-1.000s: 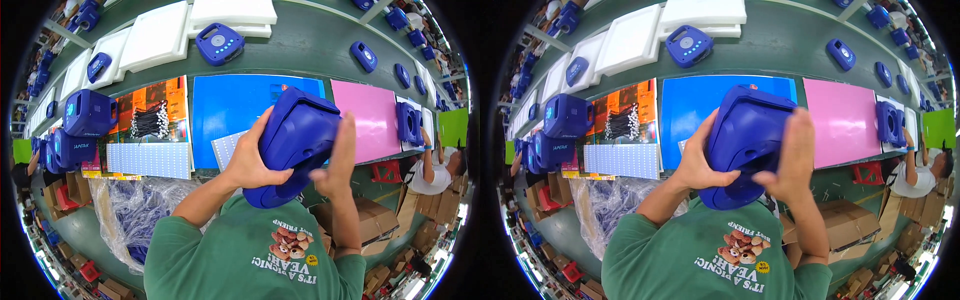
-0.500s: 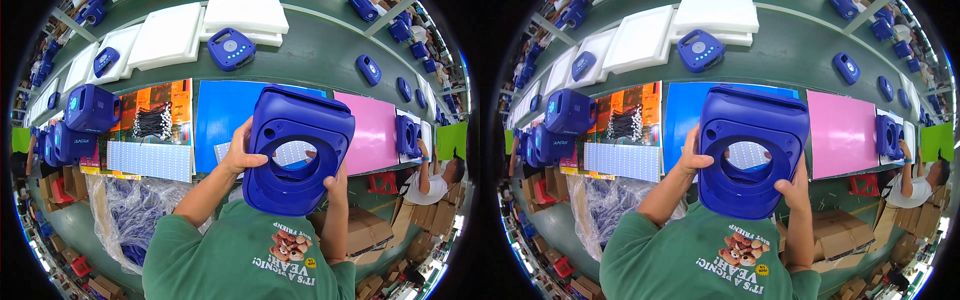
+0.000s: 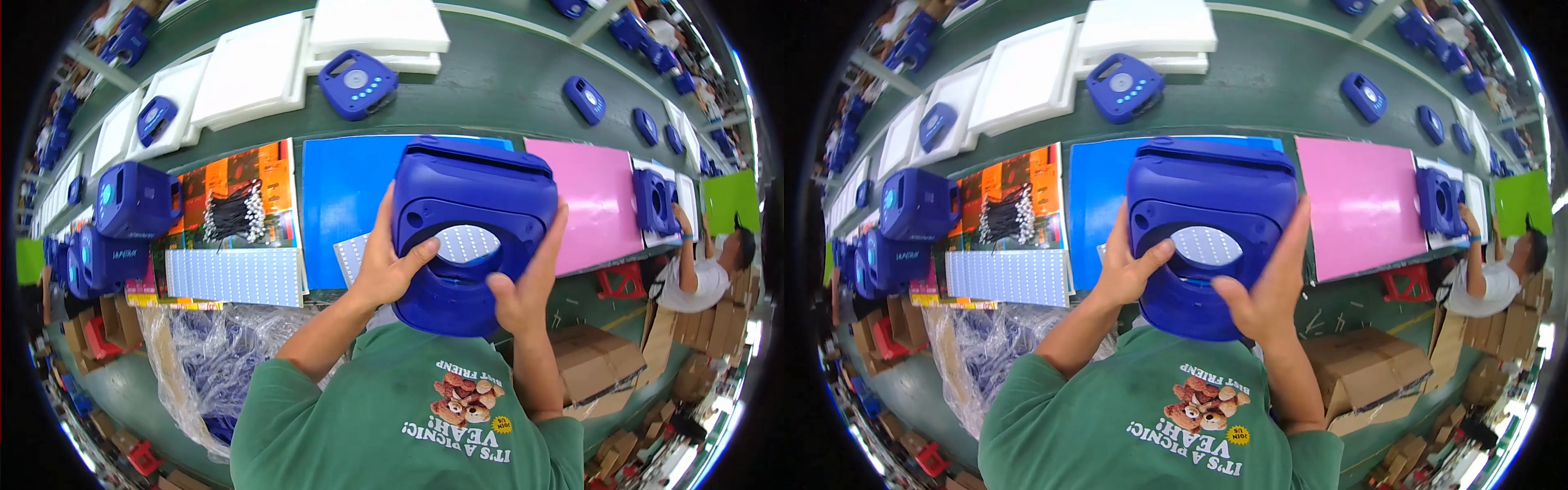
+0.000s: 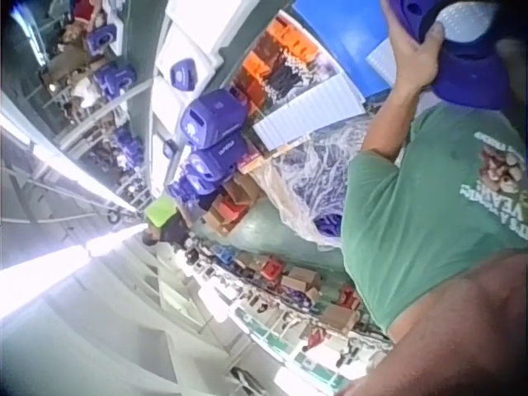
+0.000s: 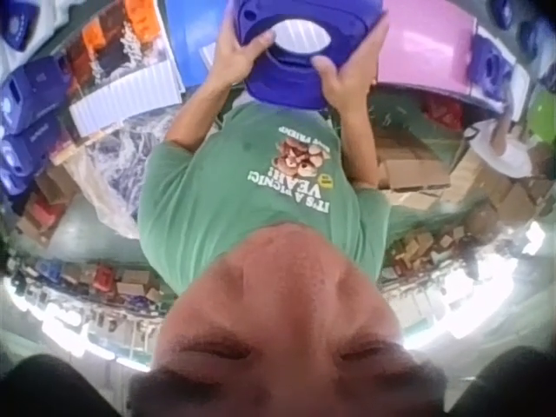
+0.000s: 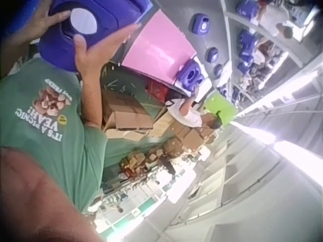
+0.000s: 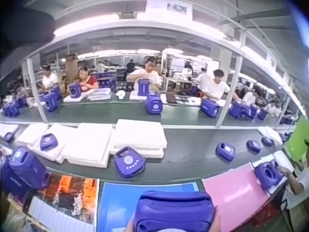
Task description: The person assembles blue plastic housing components by hand on an electronics production line.
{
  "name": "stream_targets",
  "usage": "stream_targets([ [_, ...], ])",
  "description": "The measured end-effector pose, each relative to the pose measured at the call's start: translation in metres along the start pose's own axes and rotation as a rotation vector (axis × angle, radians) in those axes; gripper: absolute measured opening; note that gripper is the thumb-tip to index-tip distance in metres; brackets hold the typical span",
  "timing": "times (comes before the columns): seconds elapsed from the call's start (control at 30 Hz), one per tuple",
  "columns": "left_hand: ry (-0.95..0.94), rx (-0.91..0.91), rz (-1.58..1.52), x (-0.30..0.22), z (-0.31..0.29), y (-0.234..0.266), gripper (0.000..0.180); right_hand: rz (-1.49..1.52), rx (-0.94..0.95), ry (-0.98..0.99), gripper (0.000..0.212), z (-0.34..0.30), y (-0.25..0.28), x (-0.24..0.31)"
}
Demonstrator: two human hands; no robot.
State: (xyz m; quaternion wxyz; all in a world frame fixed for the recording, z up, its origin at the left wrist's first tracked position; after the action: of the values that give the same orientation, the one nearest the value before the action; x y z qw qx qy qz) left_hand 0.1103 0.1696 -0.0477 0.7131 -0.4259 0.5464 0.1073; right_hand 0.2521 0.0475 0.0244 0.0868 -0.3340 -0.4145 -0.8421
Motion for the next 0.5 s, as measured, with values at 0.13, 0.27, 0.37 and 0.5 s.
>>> stream_targets([
  [0.13,-0.167,-0.029,0.159,-0.013,-0.002,-0.016,0.08,-0.768,0.063,0.318,0.094,0.024,-0.021,0.047],
  [0.27,-0.136,-0.076,0.098,-0.013,0.0,-0.009,0.075,-0.795,0.094,0.234,0.092,0.031,-0.003,0.036],
  [0.37,0.017,-0.148,-0.128,-0.007,0.012,0.007,0.059,-0.209,0.151,-0.212,0.082,0.025,0.033,-0.03],
  [0.5,0.25,-0.104,-0.499,0.023,0.028,0.016,0.049,1.181,0.481,-0.537,0.078,-0.01,0.005,-0.065],
])
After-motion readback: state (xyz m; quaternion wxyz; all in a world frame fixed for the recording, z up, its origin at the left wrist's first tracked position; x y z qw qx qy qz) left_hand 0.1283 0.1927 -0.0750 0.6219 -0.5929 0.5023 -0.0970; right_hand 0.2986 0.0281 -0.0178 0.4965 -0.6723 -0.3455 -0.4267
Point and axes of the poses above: each hand's wrist, its own z-axis towards the middle knuckle, its own y-axis out of the back of the hand, x = y × z, the point moved 3 cm from there along z, towards the middle knuckle, and after that the axes turned 10 degrees about -z, right-handed, at the moved point
